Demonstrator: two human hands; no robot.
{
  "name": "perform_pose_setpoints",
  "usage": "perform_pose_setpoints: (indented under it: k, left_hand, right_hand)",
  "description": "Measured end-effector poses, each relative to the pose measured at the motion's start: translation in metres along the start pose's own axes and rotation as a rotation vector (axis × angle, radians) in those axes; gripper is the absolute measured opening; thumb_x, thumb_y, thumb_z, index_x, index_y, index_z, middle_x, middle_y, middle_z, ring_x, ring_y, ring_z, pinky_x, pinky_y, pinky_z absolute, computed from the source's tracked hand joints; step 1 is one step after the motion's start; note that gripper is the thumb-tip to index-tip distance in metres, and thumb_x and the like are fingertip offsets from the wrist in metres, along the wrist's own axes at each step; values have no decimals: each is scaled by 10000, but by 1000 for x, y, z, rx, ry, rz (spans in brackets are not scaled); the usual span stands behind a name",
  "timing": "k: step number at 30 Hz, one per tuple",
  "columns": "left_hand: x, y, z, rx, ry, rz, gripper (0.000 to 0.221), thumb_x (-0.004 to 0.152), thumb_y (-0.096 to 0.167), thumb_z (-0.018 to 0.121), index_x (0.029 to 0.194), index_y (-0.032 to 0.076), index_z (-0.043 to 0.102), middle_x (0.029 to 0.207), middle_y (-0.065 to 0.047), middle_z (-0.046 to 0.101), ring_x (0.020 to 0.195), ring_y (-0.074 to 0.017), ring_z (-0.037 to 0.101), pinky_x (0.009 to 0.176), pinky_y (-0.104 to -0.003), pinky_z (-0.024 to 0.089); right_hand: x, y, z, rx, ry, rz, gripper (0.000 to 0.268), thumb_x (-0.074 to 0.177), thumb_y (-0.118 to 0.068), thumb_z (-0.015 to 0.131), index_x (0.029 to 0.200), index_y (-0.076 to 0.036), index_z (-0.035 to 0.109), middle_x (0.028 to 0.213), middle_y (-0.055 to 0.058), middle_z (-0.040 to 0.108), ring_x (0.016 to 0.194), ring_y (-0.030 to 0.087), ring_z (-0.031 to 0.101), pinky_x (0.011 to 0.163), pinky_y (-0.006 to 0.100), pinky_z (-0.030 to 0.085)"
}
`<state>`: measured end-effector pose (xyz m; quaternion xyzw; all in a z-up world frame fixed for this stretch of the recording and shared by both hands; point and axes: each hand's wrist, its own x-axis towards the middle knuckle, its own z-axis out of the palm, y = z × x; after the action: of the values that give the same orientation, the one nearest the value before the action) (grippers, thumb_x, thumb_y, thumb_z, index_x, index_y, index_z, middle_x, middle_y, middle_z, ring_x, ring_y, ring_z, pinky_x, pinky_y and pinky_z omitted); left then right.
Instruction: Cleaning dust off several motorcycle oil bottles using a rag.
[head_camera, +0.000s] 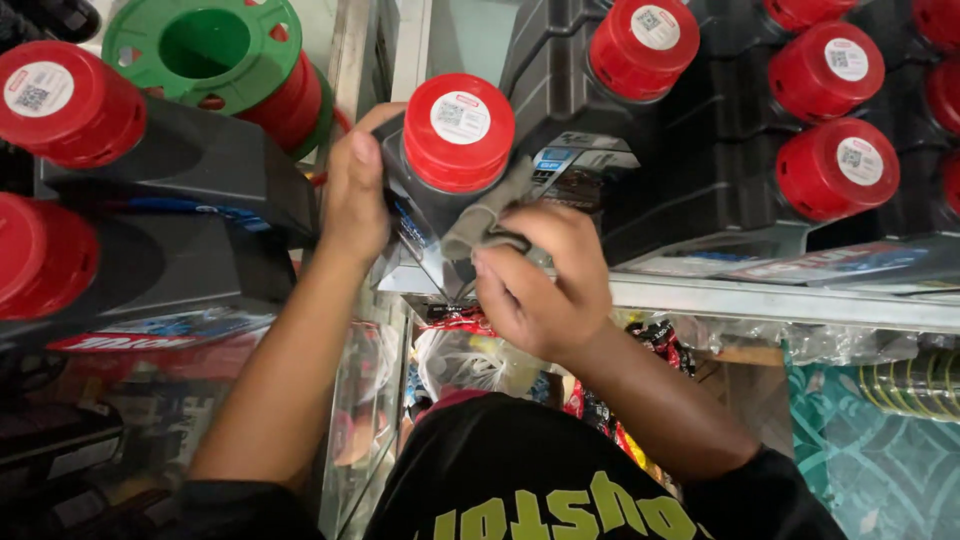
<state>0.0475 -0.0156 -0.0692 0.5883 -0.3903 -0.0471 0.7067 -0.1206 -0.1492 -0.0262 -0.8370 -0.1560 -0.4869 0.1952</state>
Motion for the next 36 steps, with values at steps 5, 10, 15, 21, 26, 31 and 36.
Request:
perform_pose_setpoints:
  k: [5,10,15,21,26,31,36]
  left_hand:
    - [-1,-9,-7,-17,-56,-20,933,1003,753,335,1337,-86,571,1303,-169,650,1164,-241,596,1051,-344,449]
    - [-3,-7,-12,-27,-75,23,724,1048,653,381,1267,-15,557,1122,-57,603,994,-140,520,917,-267,416]
    - [-2,1,-14,-52,-81,-18,663,1023,641,419,1190,13,550,1031,-21,570,918,-109,480,857,-244,394]
    - [-2,-1,-10,-52,-74,-42,610,1009,593,438,1182,20,552,1075,-45,593,966,-136,501,914,-278,411]
    - [-6,0,-1,-16,-22,-81,613,1011,621,420,1212,50,518,1089,-31,566,971,-125,482,908,-270,395]
    - [-4,9,6,-36,-1,-52,543,1032,570,439,1217,68,533,1027,-32,510,933,-143,459,841,-264,375]
    - [-4,-5,7,-13,60,-16,488,1052,540,448,1207,93,566,924,-31,529,878,-153,502,739,-257,418]
  right_hand:
    - [-35,7,10,-91,26,-125,294,741,78,823,992,-15,702,1113,184,600,910,325,615,815,450,547]
    - [-63,10,11,-74,-39,-164,249,730,84,842,861,-6,649,1093,191,578,877,340,612,766,446,556]
    - [-77,10,20,-72,-69,-186,232,690,48,840,833,24,659,1044,215,611,848,346,627,672,428,553]
    - [-46,-4,5,-102,-67,-219,202,718,48,814,839,-21,669,966,156,631,793,301,619,673,390,546]
    - [-22,-15,-6,-307,-217,-268,166,856,-89,837,1011,-51,792,1148,131,685,986,266,652,827,371,539]
    - [6,-23,11,-392,-172,-270,159,989,-102,662,1093,-18,748,1194,184,682,1008,298,691,852,376,538]
    - [-2,-25,43,-466,-49,-330,168,1040,-87,595,1028,-18,748,1093,183,706,926,305,712,818,374,573]
